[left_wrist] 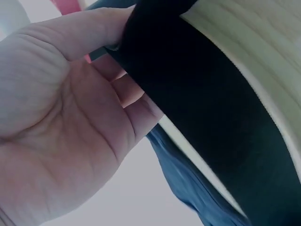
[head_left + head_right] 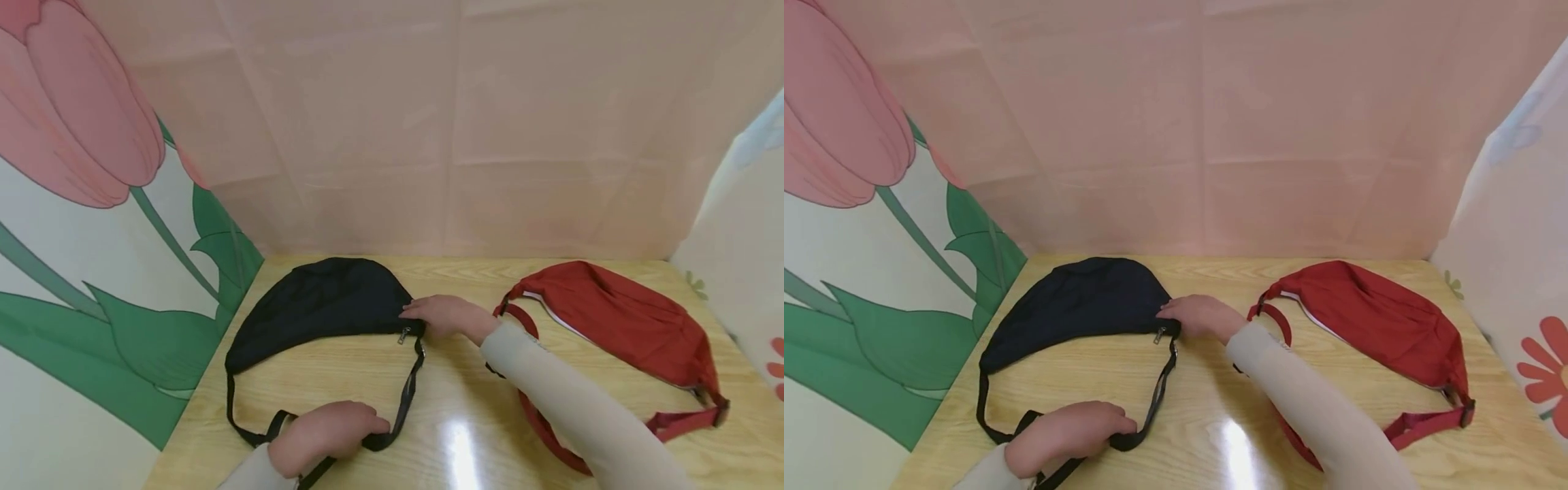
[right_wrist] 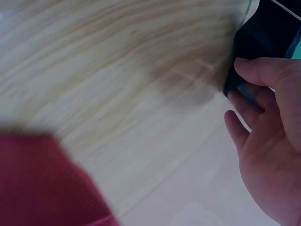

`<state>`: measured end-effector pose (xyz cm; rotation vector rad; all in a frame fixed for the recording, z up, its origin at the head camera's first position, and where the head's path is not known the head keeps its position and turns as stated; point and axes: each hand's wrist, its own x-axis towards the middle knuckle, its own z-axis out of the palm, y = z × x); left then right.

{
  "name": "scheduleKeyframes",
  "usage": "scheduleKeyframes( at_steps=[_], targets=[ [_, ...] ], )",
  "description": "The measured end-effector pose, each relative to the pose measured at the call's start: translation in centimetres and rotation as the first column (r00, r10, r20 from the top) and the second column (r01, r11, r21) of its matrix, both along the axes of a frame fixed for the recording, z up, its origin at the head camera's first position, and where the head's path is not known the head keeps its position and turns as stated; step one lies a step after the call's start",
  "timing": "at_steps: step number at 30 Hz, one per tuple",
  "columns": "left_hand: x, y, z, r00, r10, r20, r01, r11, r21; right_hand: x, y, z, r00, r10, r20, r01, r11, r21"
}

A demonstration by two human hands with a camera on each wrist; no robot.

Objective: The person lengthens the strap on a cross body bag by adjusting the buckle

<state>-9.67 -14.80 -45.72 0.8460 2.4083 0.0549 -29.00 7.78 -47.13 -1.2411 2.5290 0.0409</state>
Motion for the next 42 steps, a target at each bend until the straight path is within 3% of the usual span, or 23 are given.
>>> scheduleKeyframes(
  at_steps=[7,14,17,21,25,30,33,36,39,42],
  targets=[
    [-0.8,-2.7,0.6,0.996,0.061,-0.07,-0.058,0.997,0.054,0.2,3.2,0.3,1.0,-0.03,-0.008,0.03,0.998,-0.048],
    [-2.1,-5.3,1.6,0.987,0.161,-0.007,-0.158,0.974,0.166,0.8,4.3,0.5,0.998,-0.05,0.023,0.052,0.997,-0.062],
    [-2.8,-6.2,1.7,0.987,0.162,0.021,-0.162,0.96,0.226,1.5,4.1,0.6,0.999,-0.043,0.002,0.043,0.998,-0.05],
    [-3.3,-6.8,1.9,0.991,0.129,0.024,-0.131,0.96,0.248,3.5,4.0,0.5,0.993,0.061,-0.105,-0.072,0.993,-0.096],
    [-3.6,-7.0,2.1,0.996,0.084,0.033,-0.09,0.963,0.255,5.6,4.0,0.4,0.958,0.201,-0.207,-0.237,0.956,-0.171],
    [-4.1,-7.1,2.3,0.999,0.032,0.006,-0.032,0.955,0.296,7.5,4.0,0.3,0.931,0.302,-0.206,-0.348,0.903,-0.251],
    [-4.4,-7.3,2.5,0.999,0.024,-0.033,-0.013,0.956,0.292,7.9,4.1,0.2,0.946,0.275,-0.17,-0.313,0.91,-0.273],
    [-4.8,-7.5,2.5,0.997,0.041,-0.069,-0.02,0.961,0.275,7.7,4.2,0.3,0.975,0.193,-0.106,-0.216,0.932,-0.291],
    [-5.2,-7.9,2.2,0.991,0.093,-0.094,-0.063,0.958,0.279,7.6,4.4,0.6,0.996,0.091,-0.004,-0.088,0.948,-0.306],
    [-5.7,-8.4,1.8,0.981,0.15,-0.124,-0.104,0.943,0.317,7.5,4.6,1.0,0.998,0.029,0.047,-0.012,0.939,-0.343]
  ],
)
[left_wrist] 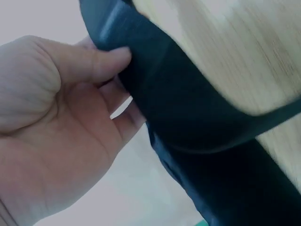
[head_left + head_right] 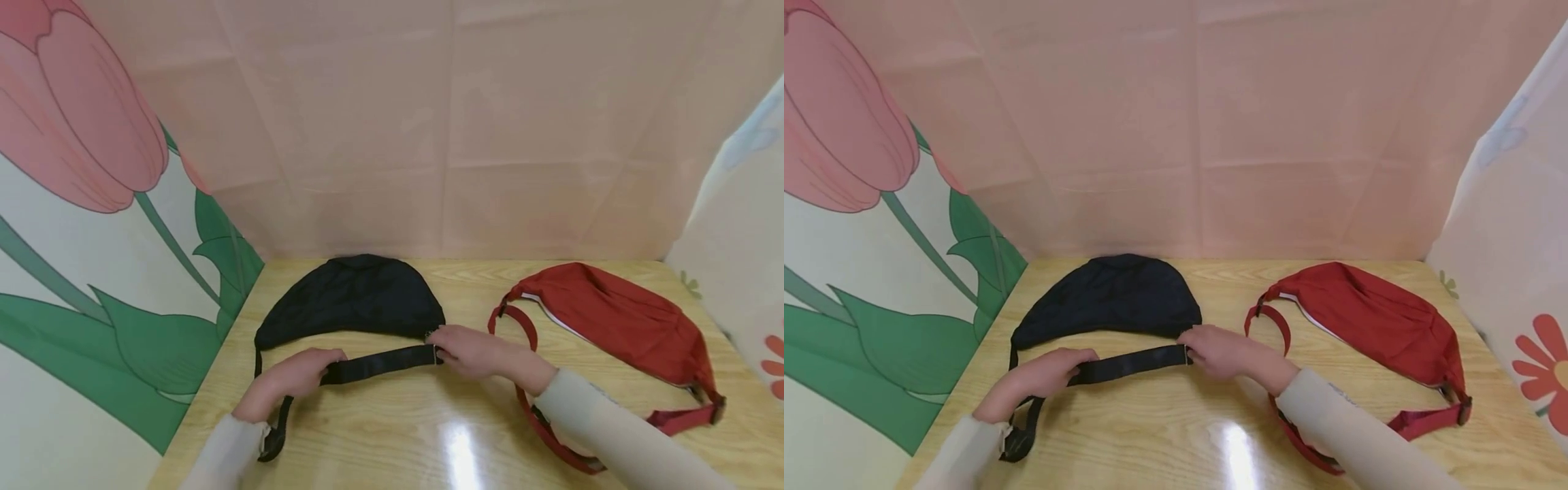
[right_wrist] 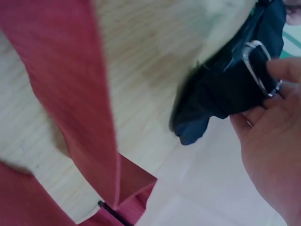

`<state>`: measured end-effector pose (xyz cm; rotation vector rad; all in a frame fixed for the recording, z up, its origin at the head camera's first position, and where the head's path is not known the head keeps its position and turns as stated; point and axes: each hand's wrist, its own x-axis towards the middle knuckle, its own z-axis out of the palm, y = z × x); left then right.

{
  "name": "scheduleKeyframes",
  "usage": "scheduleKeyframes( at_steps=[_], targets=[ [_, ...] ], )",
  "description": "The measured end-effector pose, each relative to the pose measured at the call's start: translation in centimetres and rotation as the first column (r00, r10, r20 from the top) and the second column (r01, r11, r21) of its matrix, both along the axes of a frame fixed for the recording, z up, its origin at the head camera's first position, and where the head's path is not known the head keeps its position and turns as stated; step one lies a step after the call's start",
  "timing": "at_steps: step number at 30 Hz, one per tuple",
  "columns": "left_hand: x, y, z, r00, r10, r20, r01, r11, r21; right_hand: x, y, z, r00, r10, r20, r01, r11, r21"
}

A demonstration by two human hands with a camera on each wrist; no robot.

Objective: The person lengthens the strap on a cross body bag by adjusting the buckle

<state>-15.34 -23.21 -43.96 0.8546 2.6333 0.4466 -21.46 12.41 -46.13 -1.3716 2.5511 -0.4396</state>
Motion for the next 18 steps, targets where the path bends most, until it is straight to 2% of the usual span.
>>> scheduleKeyframes(
  at_steps=[3,6,11,14,18],
  targets=[
    [-0.5,-0.5,-0.4,0.998,0.035,-0.047,-0.033,0.999,0.041,-0.1,0.0,0.3,1.0,-0.011,-0.014,0.01,0.999,-0.047],
    [-1.0,-0.7,-0.6,0.997,0.06,-0.058,-0.056,0.997,0.058,-0.1,0.0,0.5,0.998,-0.021,-0.053,0.016,0.996,-0.086],
    [-1.4,0.3,-1.0,0.988,0.123,-0.098,-0.124,0.992,-0.008,-0.3,-0.1,1.2,0.993,-0.06,-0.104,0.042,0.984,-0.173],
    [-1.4,1.9,-1.1,0.966,0.185,-0.18,-0.193,0.981,-0.027,-0.4,0.0,2.0,0.992,-0.074,-0.103,0.049,0.972,-0.231],
    [-1.1,4.9,-0.5,0.935,0.255,-0.247,-0.249,0.967,0.054,-0.8,0.1,3.0,0.994,-0.092,-0.053,0.072,0.952,-0.298]
  ],
)
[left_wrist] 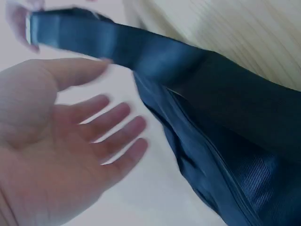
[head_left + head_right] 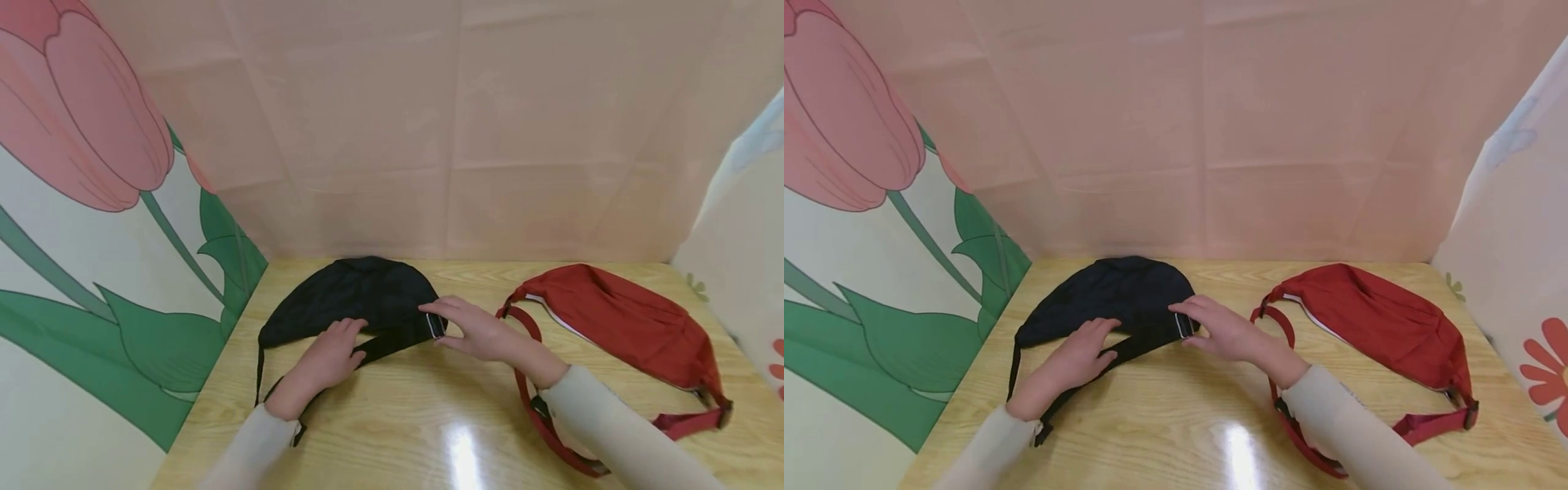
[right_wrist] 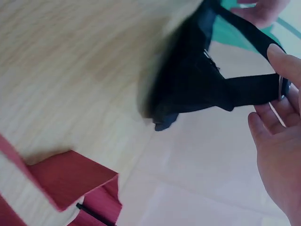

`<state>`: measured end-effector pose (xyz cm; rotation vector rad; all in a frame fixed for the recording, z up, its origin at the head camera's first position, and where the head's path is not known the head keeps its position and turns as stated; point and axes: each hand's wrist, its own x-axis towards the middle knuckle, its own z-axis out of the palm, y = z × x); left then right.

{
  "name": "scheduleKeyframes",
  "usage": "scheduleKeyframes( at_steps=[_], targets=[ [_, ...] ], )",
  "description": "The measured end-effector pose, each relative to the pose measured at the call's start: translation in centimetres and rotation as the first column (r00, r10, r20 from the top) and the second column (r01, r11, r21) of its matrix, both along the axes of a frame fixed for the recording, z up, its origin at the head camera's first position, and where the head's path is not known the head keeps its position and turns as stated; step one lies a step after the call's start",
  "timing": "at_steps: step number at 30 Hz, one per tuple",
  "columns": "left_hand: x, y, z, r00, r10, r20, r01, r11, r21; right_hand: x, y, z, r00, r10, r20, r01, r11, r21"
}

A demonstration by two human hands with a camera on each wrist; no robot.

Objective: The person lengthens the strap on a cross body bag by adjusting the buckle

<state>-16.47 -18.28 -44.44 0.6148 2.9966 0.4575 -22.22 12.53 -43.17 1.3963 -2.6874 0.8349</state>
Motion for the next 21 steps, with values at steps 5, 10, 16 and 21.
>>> scheduleKeyframes(
  at_steps=[5,10,16,21],
  targets=[
    [0.3,3.8,0.6,0.999,0.007,-0.031,-0.003,0.991,0.132,-0.2,0.1,0.6,1.0,-0.015,0.015,0.016,0.997,-0.07],
    [0.2,6.2,0.2,0.997,0.054,-0.049,-0.043,0.979,0.2,-0.3,0.0,0.6,1.0,0.007,-0.029,-0.011,0.991,-0.133],
    [0.1,6.8,-0.3,0.995,0.093,-0.021,-0.084,0.961,0.263,-0.1,0.0,0.5,1.0,0.012,-0.005,-0.013,0.988,-0.157],
    [0.2,6.6,-0.2,0.995,0.098,-0.001,-0.093,0.948,0.305,0.0,0.3,0.5,0.998,-0.034,0.061,0.044,0.985,-0.167]
  ],
)
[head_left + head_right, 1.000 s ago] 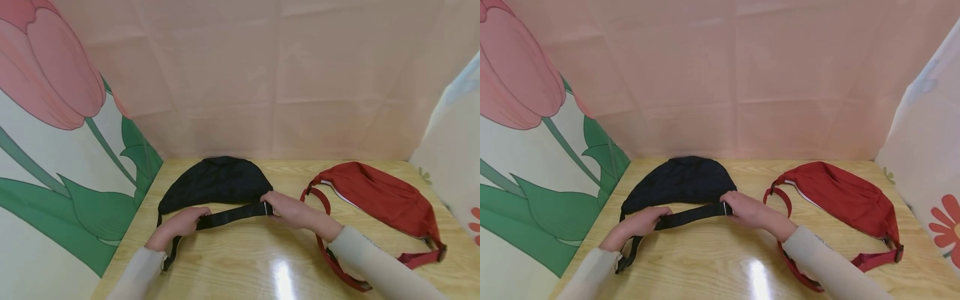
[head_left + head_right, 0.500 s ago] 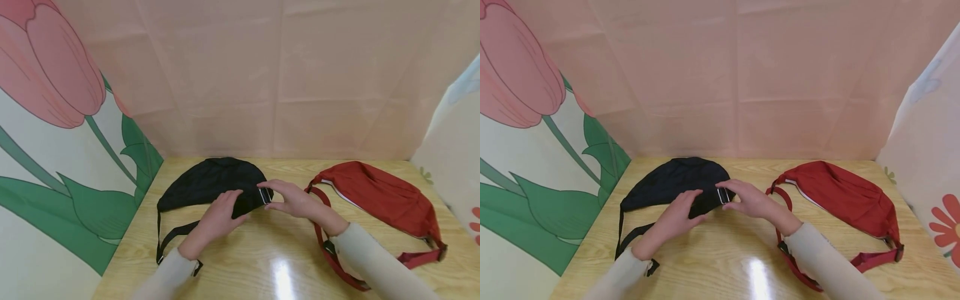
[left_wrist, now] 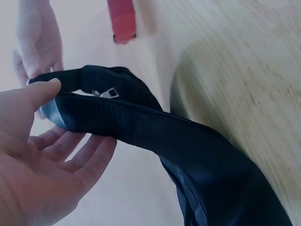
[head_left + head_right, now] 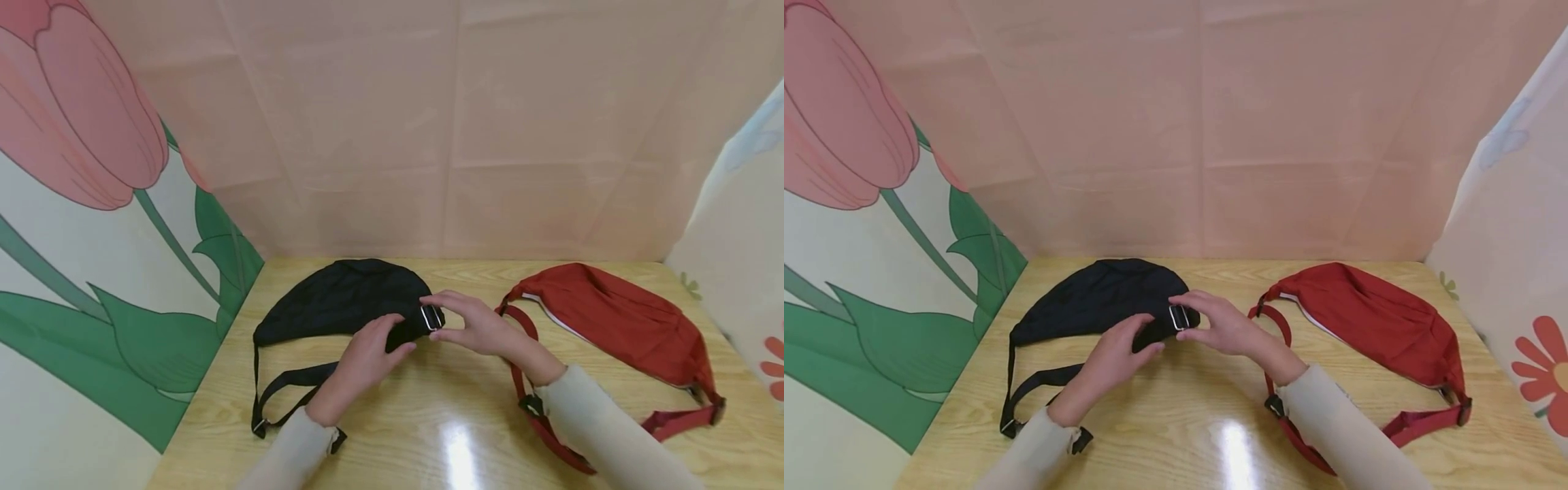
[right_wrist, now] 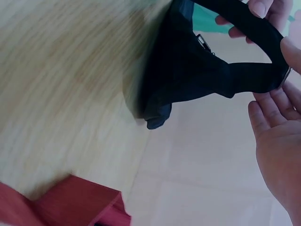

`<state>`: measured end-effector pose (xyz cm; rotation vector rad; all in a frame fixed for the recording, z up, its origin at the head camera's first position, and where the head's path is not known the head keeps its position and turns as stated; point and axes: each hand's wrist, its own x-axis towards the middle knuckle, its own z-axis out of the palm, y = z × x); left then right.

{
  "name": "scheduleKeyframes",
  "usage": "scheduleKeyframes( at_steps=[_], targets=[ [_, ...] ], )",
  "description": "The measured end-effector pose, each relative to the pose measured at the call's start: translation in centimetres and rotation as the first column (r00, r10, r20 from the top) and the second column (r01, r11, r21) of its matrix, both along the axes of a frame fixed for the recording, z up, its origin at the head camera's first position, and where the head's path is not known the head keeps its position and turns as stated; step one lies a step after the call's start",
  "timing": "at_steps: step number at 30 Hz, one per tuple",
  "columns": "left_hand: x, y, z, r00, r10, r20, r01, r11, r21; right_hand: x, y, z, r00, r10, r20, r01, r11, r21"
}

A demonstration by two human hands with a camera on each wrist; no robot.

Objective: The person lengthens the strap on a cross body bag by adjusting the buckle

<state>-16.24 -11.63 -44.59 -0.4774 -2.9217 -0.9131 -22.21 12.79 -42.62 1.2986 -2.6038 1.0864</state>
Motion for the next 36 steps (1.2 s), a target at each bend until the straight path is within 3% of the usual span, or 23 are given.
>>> scheduleKeyframes(
  at_steps=[12,21,36],
  targets=[
    [0.1,-0.7,0.3,0.996,-0.028,-0.08,0.031,0.999,0.033,-0.7,0.6,-1.0,0.995,-0.031,0.093,0.037,0.997,-0.062],
    [0.1,-0.2,0.5,0.989,-0.056,-0.139,0.052,0.998,-0.029,-0.6,0.6,-1.2,0.991,-0.05,0.127,0.054,0.998,-0.03],
    [0.0,0.2,0.5,0.996,-0.055,-0.067,0.062,0.991,0.115,-0.4,0.5,-1.3,0.987,-0.06,0.146,0.058,0.998,0.014]
  ],
)
